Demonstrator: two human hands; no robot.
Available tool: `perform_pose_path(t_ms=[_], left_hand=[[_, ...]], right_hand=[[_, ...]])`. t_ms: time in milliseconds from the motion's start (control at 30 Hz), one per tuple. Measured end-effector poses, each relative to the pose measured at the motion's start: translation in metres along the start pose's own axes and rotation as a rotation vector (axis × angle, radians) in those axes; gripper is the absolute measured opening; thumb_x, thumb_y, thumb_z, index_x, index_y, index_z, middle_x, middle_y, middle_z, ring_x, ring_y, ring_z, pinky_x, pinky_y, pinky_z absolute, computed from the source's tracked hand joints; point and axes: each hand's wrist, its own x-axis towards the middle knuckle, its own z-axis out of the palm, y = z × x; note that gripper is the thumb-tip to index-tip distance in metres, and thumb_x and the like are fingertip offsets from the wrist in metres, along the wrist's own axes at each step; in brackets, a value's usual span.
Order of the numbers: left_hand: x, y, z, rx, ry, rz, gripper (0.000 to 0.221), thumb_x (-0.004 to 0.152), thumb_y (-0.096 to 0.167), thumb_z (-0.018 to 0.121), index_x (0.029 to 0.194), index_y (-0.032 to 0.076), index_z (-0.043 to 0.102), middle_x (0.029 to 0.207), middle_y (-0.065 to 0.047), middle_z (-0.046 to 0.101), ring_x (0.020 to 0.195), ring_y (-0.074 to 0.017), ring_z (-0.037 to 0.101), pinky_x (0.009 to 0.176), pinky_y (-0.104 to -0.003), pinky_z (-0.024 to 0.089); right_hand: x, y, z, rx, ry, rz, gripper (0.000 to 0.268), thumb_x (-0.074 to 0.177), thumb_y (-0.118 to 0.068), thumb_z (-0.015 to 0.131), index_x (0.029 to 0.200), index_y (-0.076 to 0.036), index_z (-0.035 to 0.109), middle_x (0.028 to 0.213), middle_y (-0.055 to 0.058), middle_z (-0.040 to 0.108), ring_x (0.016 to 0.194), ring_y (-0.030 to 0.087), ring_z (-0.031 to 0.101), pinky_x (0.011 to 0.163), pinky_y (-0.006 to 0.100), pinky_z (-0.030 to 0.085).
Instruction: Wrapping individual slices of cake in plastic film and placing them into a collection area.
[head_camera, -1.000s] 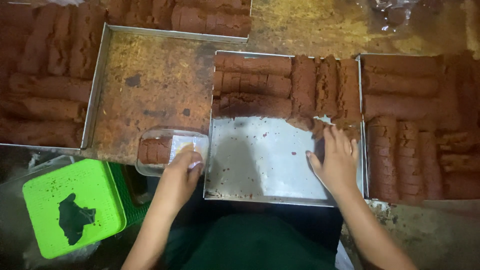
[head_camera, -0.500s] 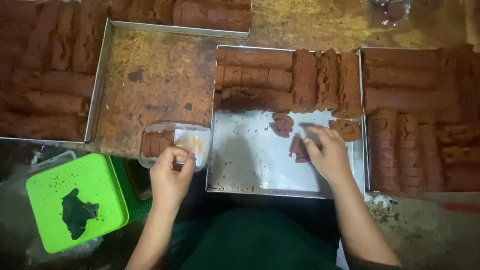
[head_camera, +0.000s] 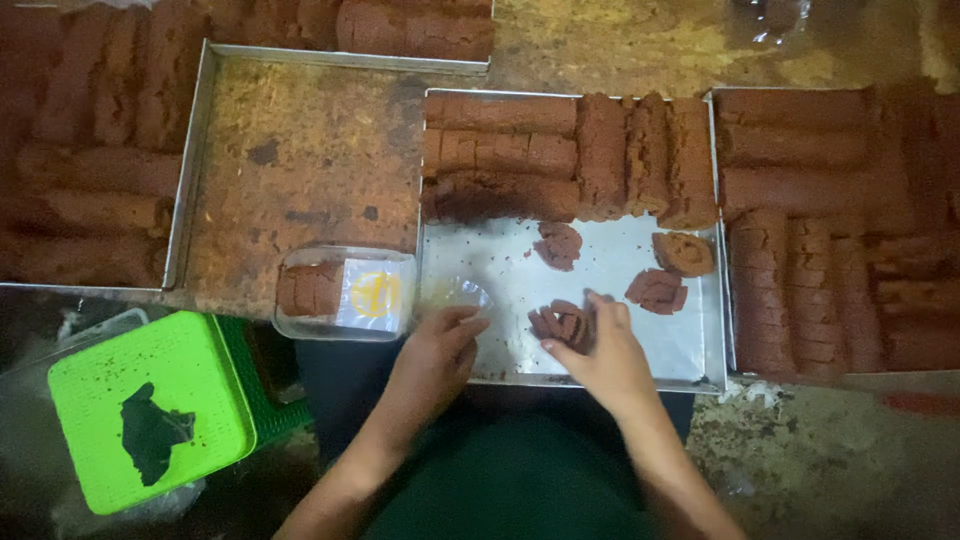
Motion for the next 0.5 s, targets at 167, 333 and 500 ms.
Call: perform_pose_path(t_ms=[167, 333, 500], left_hand=[[-0.005, 0.005, 0.012, -0.022, -0.092, -0.097, 0.027, 0.087, 0.002, 0.071, 0.110, 0.014, 0.079, 0.113, -0.011, 0.074, 0.100, -0.0327, 0.075, 0.085, -0.040, 0.061], [-0.005, 0.009, 0.007, -0.017, -0.131, -0.159, 0.024, 0.091, 0.007, 0.070, 0.111, 0.016, 0.079, 0.116, -0.008, 0.074, 0.104, -0.0264, 0.074, 0.087, -0.034, 0.060], [-0.008, 0.015, 0.010, 0.017, -0.123, -0.119, 0.039, 0.089, 0.000, 0.070, 0.127, 0.006, 0.072, 0.128, -0.019, 0.069, 0.111, -0.0366, 0.071, 0.091, -0.042, 0.060]], right_hand=[[0.011, -0.002, 0.025, -0.061, 0.008, -0.075, 0.073, 0.079, -0.029, 0.085, 0.140, -0.005, 0.051, 0.123, 0.013, 0.054, 0.109, 0.040, 0.069, 0.090, 0.050, 0.060], [0.019, 0.013, 0.038, -0.178, 0.055, -0.236, 0.053, 0.086, -0.024, 0.077, 0.134, -0.009, 0.061, 0.114, 0.009, 0.061, 0.104, 0.036, 0.071, 0.085, 0.043, 0.063], [-0.003, 0.002, 0.030, 0.244, 0.133, -0.162, 0.075, 0.071, -0.022, 0.091, 0.135, -0.011, 0.054, 0.122, 0.012, 0.064, 0.115, 0.040, 0.067, 0.093, 0.050, 0.057]])
